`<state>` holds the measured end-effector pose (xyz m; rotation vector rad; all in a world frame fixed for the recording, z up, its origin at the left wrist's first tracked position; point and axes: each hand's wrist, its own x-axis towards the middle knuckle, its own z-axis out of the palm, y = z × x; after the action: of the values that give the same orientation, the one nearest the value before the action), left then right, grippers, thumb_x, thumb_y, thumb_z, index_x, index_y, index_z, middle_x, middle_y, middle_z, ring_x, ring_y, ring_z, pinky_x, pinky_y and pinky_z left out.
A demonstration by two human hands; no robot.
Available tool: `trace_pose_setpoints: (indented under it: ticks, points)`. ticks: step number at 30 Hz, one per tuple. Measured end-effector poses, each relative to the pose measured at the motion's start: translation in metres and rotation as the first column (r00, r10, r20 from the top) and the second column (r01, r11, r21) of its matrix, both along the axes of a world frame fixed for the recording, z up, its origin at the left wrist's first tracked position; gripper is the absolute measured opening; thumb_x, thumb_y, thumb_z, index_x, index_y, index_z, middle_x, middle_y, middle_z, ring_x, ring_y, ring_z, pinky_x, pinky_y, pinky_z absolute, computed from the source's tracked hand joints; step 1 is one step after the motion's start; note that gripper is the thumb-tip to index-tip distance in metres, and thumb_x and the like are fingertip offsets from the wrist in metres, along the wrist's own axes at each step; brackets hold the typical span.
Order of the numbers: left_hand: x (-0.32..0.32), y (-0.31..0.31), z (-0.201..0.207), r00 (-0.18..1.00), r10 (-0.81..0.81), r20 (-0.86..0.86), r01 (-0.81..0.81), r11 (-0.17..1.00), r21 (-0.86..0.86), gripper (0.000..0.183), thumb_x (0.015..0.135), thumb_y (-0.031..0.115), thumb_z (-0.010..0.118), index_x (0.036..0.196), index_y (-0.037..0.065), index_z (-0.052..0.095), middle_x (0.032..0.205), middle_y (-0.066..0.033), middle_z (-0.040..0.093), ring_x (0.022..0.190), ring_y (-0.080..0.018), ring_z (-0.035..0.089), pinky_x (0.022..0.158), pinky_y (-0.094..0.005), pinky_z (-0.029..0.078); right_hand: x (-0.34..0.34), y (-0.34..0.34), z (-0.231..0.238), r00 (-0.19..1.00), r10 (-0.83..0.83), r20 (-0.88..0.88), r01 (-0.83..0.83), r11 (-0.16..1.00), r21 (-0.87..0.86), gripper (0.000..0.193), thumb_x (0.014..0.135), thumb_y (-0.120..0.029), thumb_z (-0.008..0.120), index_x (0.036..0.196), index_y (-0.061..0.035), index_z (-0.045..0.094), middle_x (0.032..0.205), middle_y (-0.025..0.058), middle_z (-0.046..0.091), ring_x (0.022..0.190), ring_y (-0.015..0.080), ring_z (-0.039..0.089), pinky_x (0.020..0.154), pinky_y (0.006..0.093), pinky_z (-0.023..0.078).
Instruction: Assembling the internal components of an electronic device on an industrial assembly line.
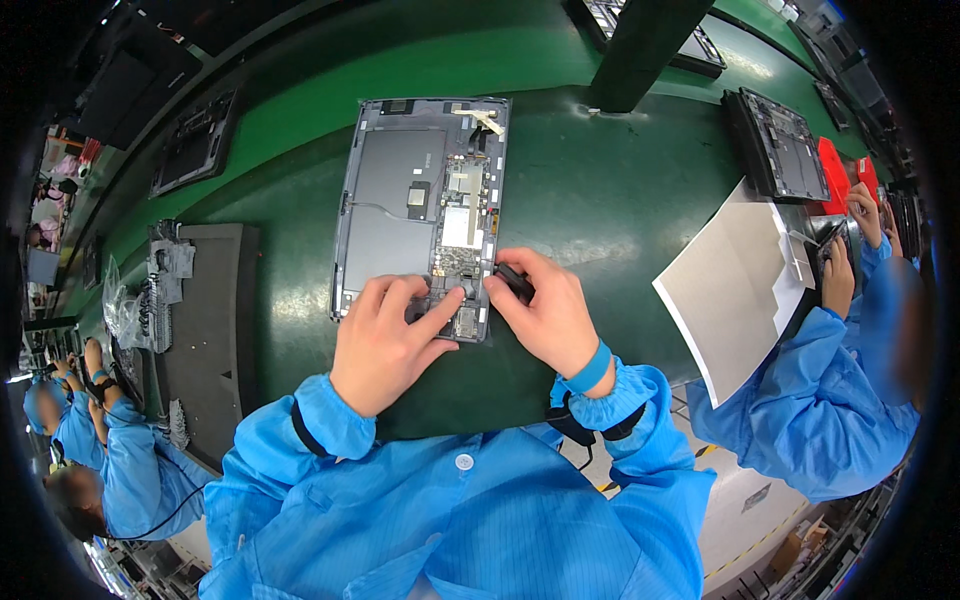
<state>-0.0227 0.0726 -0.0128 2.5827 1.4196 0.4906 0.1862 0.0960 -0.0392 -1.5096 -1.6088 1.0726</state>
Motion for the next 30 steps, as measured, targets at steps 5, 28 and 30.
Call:
trace_pose_setpoints:
  ticks: [5,28,30]
  points:
    - [0.007,-0.007,-0.005,0.998,0.043,-0.037,-0.040,0.996,0.077,0.057,0.064,0.021,0.082,0.118,0.017,0.066,0.106,-0.0058,0.054,0.099,-0.0252,0.054,0.079,-0.0368,0.051,0.000,0.000,0.000,1.000,0.006,-0.006,-0.006,1.000,0.011,0.027,0.084,-0.014,0.070,0.106,0.0003,0.063,0.083,0.0160,0.067,0.068,0.0241,0.064,0.063,0.0337,0.050]
    - [-0.001,-0.007,-0.006,0.990,0.069,0.120,-0.061,0.996,-0.069,0.050,0.067,0.014,0.079,0.116,0.017,0.066,0.109,-0.0068,0.053,0.101,-0.0283,0.052,0.083,-0.0387,0.050,0.007,-0.003,0.029,0.957,0.138,0.256,-0.219,0.920,0.324,0.023,0.079,0.000,0.071,0.101,-0.0049,0.070,0.094,0.0081,0.060,0.084,0.0235,0.062,0.072,0.0329,0.052]
    - [-0.006,-0.005,-0.009,0.967,0.059,0.248,-0.026,0.990,-0.138,0.051,0.067,0.013,0.080,0.116,0.014,0.064,0.110,-0.0080,0.054,0.101,-0.0293,0.053,0.085,-0.0390,0.049,0.005,-0.002,0.033,0.941,0.133,0.312,-0.236,0.918,0.319,0.024,0.078,0.001,0.070,0.102,-0.0058,0.070,0.093,0.0076,0.060,0.083,0.0244,0.061,0.071,0.0346,0.052]
